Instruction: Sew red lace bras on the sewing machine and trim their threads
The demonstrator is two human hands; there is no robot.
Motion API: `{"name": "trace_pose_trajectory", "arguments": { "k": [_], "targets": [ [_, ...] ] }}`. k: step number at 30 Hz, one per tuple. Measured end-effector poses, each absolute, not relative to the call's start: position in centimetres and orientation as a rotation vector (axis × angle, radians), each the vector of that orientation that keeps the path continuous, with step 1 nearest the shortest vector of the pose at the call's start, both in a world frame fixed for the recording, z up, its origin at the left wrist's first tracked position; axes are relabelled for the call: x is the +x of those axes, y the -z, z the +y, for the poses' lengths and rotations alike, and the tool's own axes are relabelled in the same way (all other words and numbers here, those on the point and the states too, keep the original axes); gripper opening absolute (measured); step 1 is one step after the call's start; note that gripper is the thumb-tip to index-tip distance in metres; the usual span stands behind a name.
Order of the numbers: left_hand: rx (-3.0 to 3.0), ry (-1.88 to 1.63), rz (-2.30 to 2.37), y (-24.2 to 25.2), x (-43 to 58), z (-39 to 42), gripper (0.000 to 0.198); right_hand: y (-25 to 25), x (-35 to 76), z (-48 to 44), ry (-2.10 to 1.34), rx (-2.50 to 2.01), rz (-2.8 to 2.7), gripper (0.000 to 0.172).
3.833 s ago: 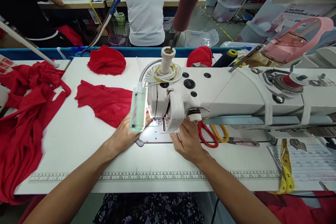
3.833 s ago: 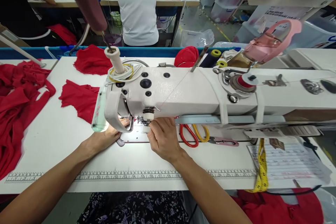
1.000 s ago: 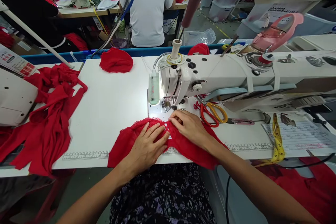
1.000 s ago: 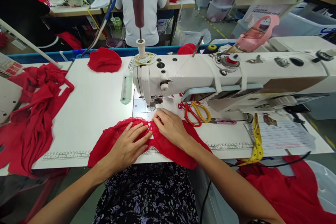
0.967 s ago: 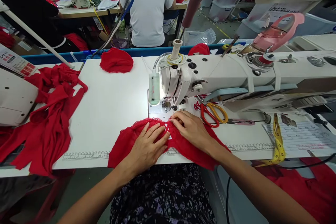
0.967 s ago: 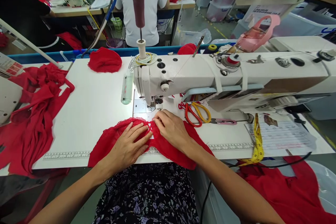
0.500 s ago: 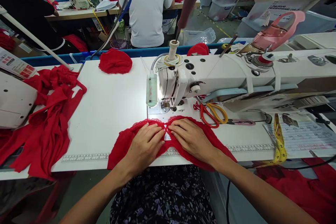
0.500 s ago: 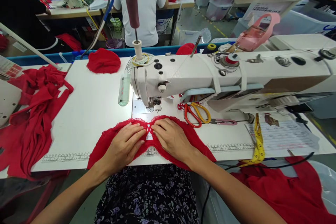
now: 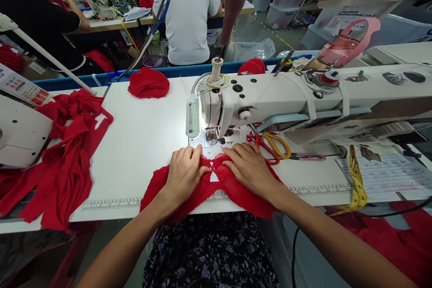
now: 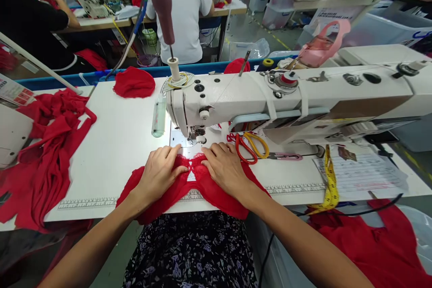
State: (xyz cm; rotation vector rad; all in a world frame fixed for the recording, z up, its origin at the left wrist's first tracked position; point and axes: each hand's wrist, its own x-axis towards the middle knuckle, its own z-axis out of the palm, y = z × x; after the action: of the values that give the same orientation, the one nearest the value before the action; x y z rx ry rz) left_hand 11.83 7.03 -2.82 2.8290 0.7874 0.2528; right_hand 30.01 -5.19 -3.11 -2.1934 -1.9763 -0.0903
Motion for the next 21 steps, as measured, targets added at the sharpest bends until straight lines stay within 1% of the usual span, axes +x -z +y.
{"name": "trace_pose_trajectory", "arguments": {
  "k": [2, 3, 4, 5, 7, 9, 10, 11, 13, 17, 21],
  "targets": [
    [2.763, -0.157, 0.750, 2.7, 12.0, 7.2, 0.022, 2.6, 29.8, -5.3, 0.018, -2.206, -1.973, 0.012],
    [2.732, -0.143, 0.724, 2.5, 12.0, 7.2, 0.013, 1.9, 29.5, -5.5, -0.015, -2.207, -1.955, 0.011],
    [2.723, -0.174, 0.701, 2.1, 11.9, 7.1, 0.011, 1.0, 29.1, -5.8, -0.046, -2.208, -1.925, 0.011],
    [2.742, -0.260, 0.691, 1.5, 11.7, 7.1, 0.015, -0.2, 28.5, -6.1, -0.076, -2.197, -1.885, 0.011],
    [2.812, -0.612, 0.688, -0.2, 10.9, 7.0, 0.019, -3.3, 26.7, -7.0, -0.188, -2.086, -1.843, 0.012],
    [2.767, -1.070, 0.643, -2.2, 9.7, 7.0, 0.014, -6.6, 24.6, -7.7, -0.391, -1.770, -1.948, 0.015],
    [2.677, -1.237, 0.600, -3.0, 9.0, 7.0, 0.012, -7.9, 23.6, -8.0, -0.511, -1.571, -2.056, 0.021],
    [2.566, -1.326, 0.554, -3.6, 8.2, 7.0, 0.013, -8.8, 22.8, -8.0, -0.587, -1.406, -2.129, 0.025],
    [2.363, -1.311, 0.510, -4.1, 6.7, 7.1, 0.015, -9.2, 21.7, -7.5, -0.609, -1.254, -2.099, 0.025],
    [2.170, -1.105, 0.633, -2.6, 4.5, 7.3, 0.014, -6.7, 21.2, -4.2, -0.414, -1.324, -1.762, 0.020],
    [2.068, -1.005, 0.718, -1.2, 3.7, 7.1, 0.013, -4.7, 20.9, -2.3, -0.396, -1.313, -1.758, 0.015]
  ]
}}
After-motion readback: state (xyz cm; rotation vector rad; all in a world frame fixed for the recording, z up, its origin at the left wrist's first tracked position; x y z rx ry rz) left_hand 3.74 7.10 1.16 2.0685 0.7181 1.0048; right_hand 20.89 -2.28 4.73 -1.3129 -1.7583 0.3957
